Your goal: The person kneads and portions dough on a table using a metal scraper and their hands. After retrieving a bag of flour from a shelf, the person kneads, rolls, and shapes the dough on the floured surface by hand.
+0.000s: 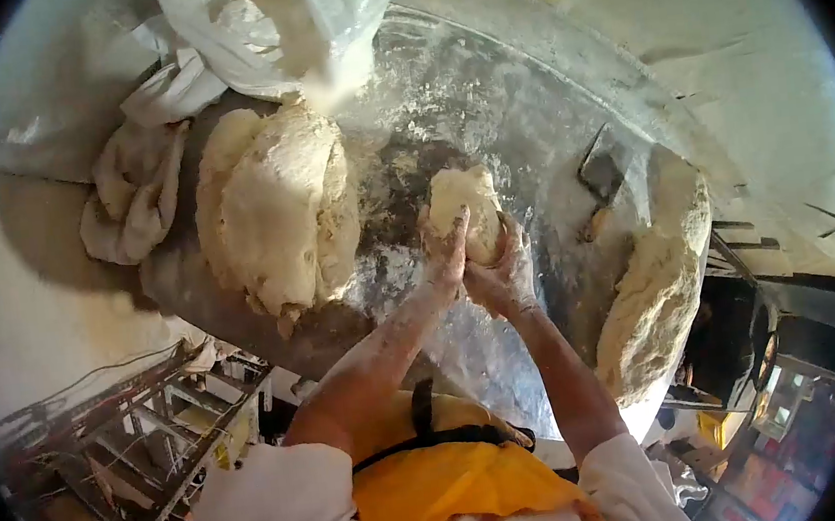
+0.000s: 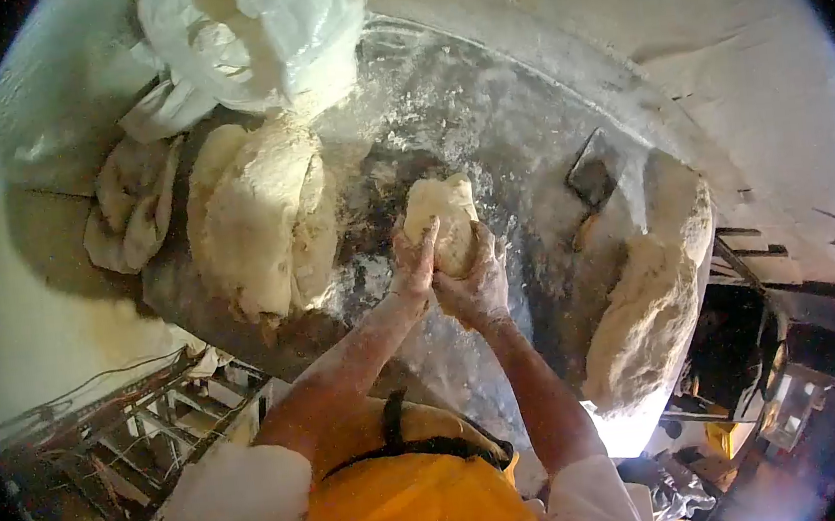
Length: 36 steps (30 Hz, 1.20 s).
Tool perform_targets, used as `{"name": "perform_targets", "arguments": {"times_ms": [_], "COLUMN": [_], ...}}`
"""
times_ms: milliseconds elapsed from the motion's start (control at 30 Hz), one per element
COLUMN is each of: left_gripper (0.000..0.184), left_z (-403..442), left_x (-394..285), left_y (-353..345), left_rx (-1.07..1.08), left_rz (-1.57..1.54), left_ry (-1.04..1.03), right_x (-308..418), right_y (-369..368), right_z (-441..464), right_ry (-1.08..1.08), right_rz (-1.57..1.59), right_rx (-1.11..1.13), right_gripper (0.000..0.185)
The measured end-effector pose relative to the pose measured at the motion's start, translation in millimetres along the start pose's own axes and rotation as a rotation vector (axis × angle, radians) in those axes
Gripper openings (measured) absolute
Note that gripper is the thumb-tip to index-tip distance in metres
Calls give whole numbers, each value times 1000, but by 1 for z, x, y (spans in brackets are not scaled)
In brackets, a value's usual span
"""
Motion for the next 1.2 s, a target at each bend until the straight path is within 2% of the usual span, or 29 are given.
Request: {"name": "perform_targets", "arguments": {"times_ms": [33,100,133,167,200,267,300,333,367,400,433,467,533,633,667,700,733,767,800,833,867,933,1000,1133,1200], "left_gripper": [88,82,80,68,61,59,62,65,69,73,75,77,75,73,84,84,85,87,89,91,93,95,95,96,96], "left_z": [0,-20,-38,-59,-65,-74,-73,-71,-54,-40,-39,-37,-46,-62,-65,-62,-53,-47,-47,-44,-39,-36,-30,-26,-34], "left_x": [7,-30,-61,-101,-129,-173,-188,-203,-209,-213,-214,-215,-231,-227,-221,-217,-213,-207,-207,-211,-211,-218,-216,-222,-224], "left_y": [0,23,39,54,79,134,161,189,225,254,262,269,266,247,249,248,247,246,243,242,245,246,248,244,242], "left_rx": [39,67,64,76,91,161,196,227,151,73,36,0,-133,-333,-374,-371,-430,-479,-497,-522,-514,-516,-508,-525,-440], "left_rz": [-223,-204,-195,-244,-57,-1,-59,-117,-104,-90,-75,-63,566,1496,1349,1353,1508,1666,1608,1546,1535,1476,1404,1422,1424], "left_ry": [103,102,114,2,-277,-446,-391,-335,-217,-99,-43,14,-186,-471,-578,-579,-525,-462,-523,-588,-546,-523,-530,-537,-289], "right_x": [3,27,57,86,115,181,210,221,230,239,239,234,208,107,78,50,25,-6,-21,-39,-60,-81,-88,-91,-94], "right_y": [-3,-7,-2,-1,1,3,-2,-17,-30,-34,-32,-30,-23,-11,0,11,18,31,47,58,63,63,63,59,60], "right_z": [1,-4,-11,-18,-26,-40,-43,-45,-47,-52,-56,-62,-77,-106,-118,-130,-142,-157,-171,-184,-196,-213,-229,-228,-228], "right_ry": [-72,-132,-51,48,148,266,285,300,312,409,600,607,537,307,217,126,118,57,-5,-125,-113,-115,-194,-242,-216], "right_rz": [153,311,335,333,334,366,395,557,717,507,195,116,23,3,-83,-169,-163,-286,-411,-415,-464,-505,-683,-629,-624], "right_rx": [-5,4,24,57,90,176,227,271,315,318,242,229,284,352,353,350,347,262,186,215,218,212,300,275,264], "right_gripper": [108,105,103,103,102,101,100,98,97,90,85,83,77,74,75,77,77,79,82,89,94,98,103,101,99]}}
Point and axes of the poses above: each hand's wrist, its own z-axis towards the middle knuckle, its own y-axis out of the back of the hand, x = y × z, the point moved 8 cm from there along z, towards the middle knuckle, and after that the axes turned 8 degrees about y, right-handed, at the moved point
